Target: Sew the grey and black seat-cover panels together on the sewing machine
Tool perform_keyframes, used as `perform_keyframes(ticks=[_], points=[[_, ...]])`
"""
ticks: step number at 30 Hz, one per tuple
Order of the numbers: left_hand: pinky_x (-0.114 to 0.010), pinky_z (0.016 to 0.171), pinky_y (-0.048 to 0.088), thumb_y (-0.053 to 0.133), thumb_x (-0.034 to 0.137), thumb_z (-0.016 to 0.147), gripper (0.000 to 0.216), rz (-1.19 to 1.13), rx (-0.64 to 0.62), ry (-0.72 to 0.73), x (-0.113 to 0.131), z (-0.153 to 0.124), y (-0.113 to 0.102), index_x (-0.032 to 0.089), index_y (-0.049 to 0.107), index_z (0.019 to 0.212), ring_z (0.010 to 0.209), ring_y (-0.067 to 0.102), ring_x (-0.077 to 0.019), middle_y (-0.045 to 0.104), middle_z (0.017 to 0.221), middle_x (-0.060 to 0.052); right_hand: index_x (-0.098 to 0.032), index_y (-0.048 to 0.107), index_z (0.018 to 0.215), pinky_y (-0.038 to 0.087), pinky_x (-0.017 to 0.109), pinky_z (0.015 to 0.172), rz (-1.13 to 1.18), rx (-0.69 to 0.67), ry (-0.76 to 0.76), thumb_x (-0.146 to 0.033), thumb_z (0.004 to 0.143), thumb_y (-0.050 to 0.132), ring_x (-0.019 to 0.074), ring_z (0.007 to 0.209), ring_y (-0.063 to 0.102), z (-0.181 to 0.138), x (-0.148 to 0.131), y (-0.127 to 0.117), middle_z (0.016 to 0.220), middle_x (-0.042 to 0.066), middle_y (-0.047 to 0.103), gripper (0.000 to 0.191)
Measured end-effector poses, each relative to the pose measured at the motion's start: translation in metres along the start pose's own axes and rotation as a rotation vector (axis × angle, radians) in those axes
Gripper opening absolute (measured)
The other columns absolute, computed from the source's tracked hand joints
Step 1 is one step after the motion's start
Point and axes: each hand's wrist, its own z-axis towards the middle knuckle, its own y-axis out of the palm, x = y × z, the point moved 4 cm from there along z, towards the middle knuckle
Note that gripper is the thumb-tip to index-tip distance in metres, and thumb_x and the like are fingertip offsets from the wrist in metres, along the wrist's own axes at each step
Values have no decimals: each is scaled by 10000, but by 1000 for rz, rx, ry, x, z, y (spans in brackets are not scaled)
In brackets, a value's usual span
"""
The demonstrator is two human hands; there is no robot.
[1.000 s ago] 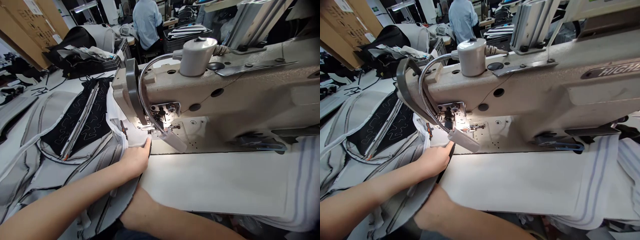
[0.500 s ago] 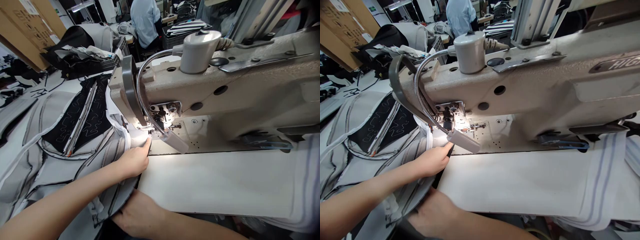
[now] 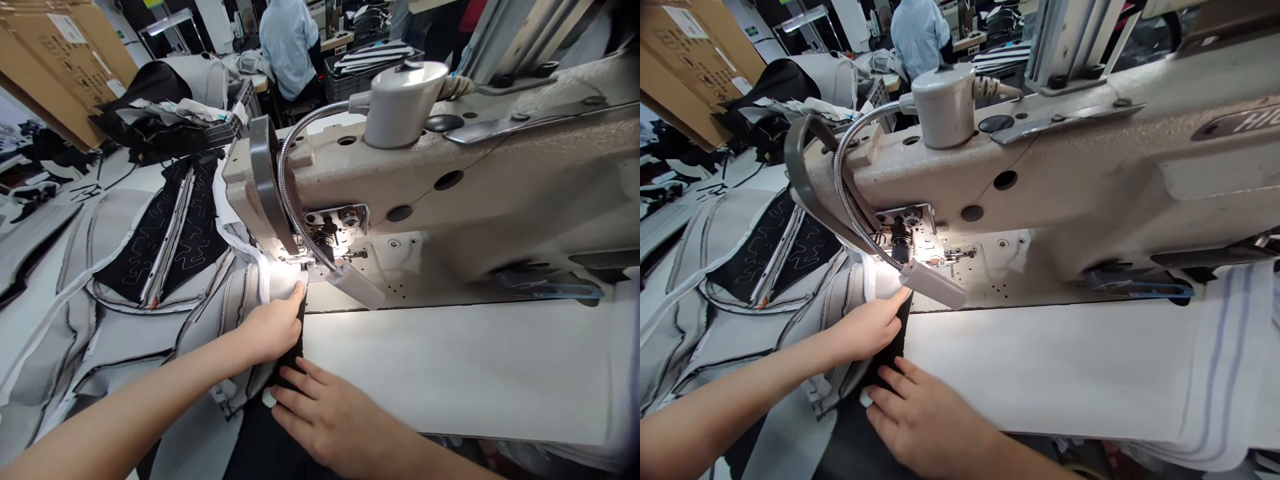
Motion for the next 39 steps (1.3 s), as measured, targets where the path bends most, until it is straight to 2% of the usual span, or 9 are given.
perform_keyframes(ticks=[4, 9, 15, 19, 22, 28, 34, 36, 39], points=[[-299, 601, 430, 360, 169, 769, 726, 65, 29, 35, 3, 1, -4, 142, 142, 1460, 781, 653, -276, 680, 846, -97, -178, 595, 1166, 367, 421, 1054, 25, 1, 3, -197, 970, 401, 243, 1216, 455, -8, 21, -9, 1250, 19, 576, 277], [-325, 637, 458, 380, 195, 792, 761, 195, -21, 40, -2, -9, 6, 132, 58, 1478, 809, 654, -292, 681, 885, -97, -166, 605, 1153, 425, 393, 1008, -12, 16, -40, -146, 953, 404, 255, 1204, 479, -13, 41, -19, 1245, 53, 574, 284], [-309, 600, 444, 313, 132, 840, 613, 196, 84, 50, -1, 5, 2, 111, 193, 1440, 755, 652, -269, 668, 804, -84, -150, 623, 1129, 426, 369, 1018, -57, 15, -80, -104, 945, 418, 257, 1224, 464, -9, 65, -24, 1229, 62, 581, 279], [-317, 631, 463, 417, 100, 794, 629, 375, 157, 102, -6, 1, 1, 145, 274, 1406, 841, 632, -275, 633, 985, -110, -136, 619, 1140, 430, 394, 1006, -65, 23, -70, -82, 918, 407, 265, 1224, 463, -6, 73, -28, 1227, 93, 581, 311], [-308, 686, 472, 431, 20, 730, 653, 375, 123, 176, -13, -4, 1, 161, 350, 1362, 899, 612, -254, 597, 1071, -102, -130, 601, 1168, 384, 437, 1045, -10, -13, -103, -125, 871, 456, 267, 1229, 455, -8, 73, -28, 1260, 108, 559, 330], [-272, 740, 453, 351, 15, 783, 469, 144, 181, 201, -16, 16, -8, 176, 509, 1193, 837, 599, -198, 598, 937, -67, -112, 563, 1228, 290, 459, 1101, 48, -93, -36, -109, 769, 529, 297, 1297, 375, -11, 76, -23, 1323, 112, 512, 460], [-317, 708, 447, 422, 22, 740, 506, 387, 225, 163, -11, 8, -8, 163, 486, 1222, 879, 560, -256, 550, 983, -98, -174, 485, 1328, 137, 552, 1121, 118, -259, -77, -225, 673, 650, 331, 1345, 290, -8, 81, -30, 1430, 145, 382, 678], [-308, 703, 442, 405, -6, 715, 513, 406, 189, 184, -15, 2, -14, 178, 518, 1180, 873, 554, -246, 547, 979, -90, -172, 483, 1329, 117, 565, 1118, 91, -270, -131, -235, 708, 632, 330, 1330, 316, -5, 79, -31, 1413, 143, 408, 642], [-261, 683, 432, 349, -6, 738, 439, 202, 105, 265, -20, 2, -28, 198, 585, 1046, 791, 555, -184, 560, 894, -50, -146, 528, 1283, 159, 527, 1117, 26, -202, -163, -218, 817, 533, 324, 1283, 385, 2, 74, -27, 1350, 145, 478, 472]])
